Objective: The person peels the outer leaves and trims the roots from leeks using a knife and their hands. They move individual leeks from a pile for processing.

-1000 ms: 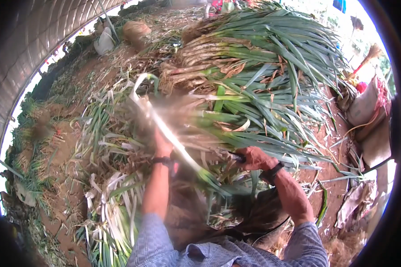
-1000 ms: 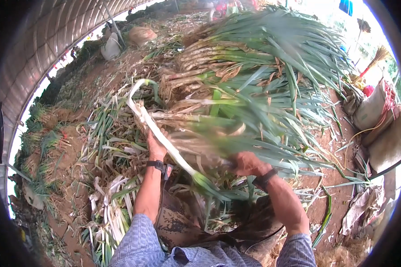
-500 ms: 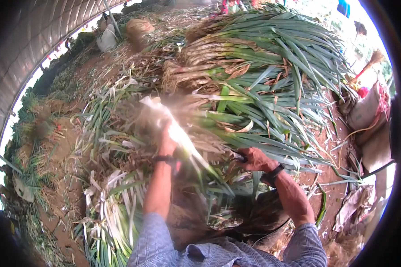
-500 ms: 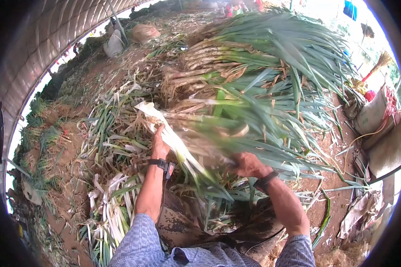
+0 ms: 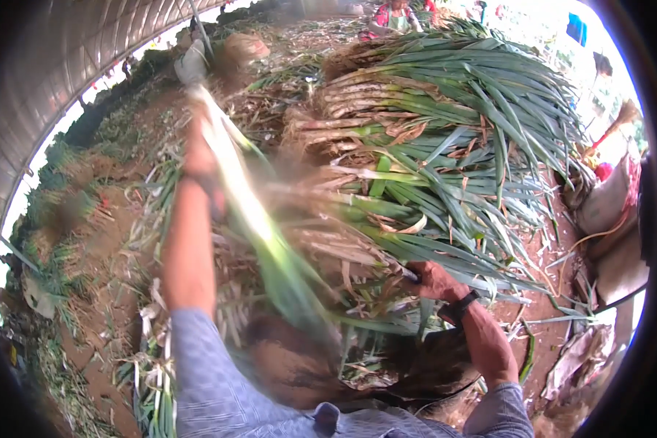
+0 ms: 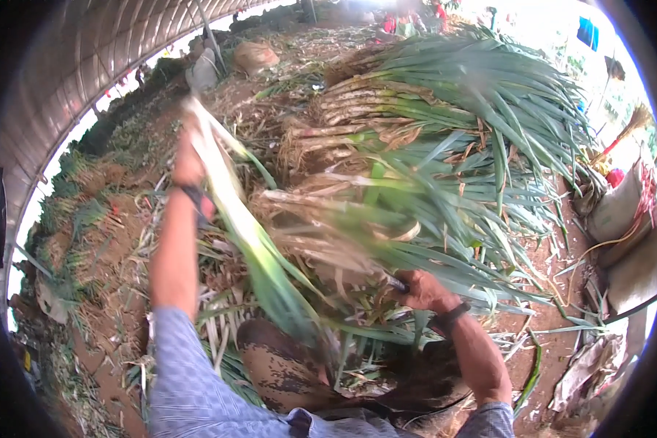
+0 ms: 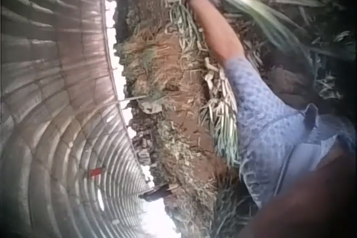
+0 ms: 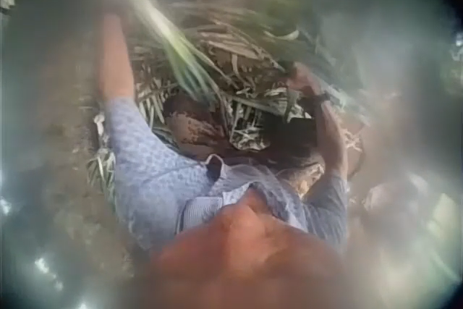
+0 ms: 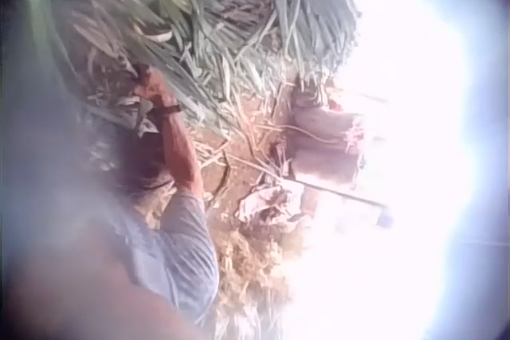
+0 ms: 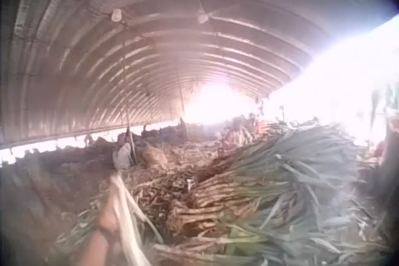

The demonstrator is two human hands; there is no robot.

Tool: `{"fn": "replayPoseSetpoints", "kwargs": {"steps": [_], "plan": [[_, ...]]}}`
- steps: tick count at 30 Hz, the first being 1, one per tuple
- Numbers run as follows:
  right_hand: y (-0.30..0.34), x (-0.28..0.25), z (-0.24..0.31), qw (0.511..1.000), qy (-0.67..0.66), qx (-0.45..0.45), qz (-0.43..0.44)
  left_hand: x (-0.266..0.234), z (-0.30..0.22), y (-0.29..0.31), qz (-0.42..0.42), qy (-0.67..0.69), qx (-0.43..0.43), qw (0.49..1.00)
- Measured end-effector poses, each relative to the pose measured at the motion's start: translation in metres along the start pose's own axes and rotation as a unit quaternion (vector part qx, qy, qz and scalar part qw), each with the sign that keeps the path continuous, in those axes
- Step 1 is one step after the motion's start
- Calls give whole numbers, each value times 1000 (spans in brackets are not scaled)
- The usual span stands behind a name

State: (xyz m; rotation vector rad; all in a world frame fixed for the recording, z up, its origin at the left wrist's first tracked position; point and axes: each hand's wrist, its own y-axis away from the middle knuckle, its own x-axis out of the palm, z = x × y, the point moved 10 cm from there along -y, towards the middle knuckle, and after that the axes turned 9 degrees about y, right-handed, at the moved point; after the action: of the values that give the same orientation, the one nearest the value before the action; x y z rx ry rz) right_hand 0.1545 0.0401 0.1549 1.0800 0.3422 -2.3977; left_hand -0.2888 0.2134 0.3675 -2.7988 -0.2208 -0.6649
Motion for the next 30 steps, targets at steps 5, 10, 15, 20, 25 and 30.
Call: {"fn": "replayPoseSetpoints", "kwargs": {"steps": [5,10,15,20,25,30], "plan": [[-3,-6,-20,999,10,35,14,-8,-144,-83,-199,-638,231,707],[-5,-17,-13,999,13,47,4,44,95,72,113,-437,54,891],[5,-19,-12,999,16,29,-6,172,127,278,273,-154,-15,950],[18,-22,-37,991,-98,71,-56,259,8,358,321,148,61,933],[31,-17,-54,982,162,94,15,300,-47,398,349,372,49,859],[48,-21,-56,987,124,97,24,304,-53,414,300,368,-25,879]]}}
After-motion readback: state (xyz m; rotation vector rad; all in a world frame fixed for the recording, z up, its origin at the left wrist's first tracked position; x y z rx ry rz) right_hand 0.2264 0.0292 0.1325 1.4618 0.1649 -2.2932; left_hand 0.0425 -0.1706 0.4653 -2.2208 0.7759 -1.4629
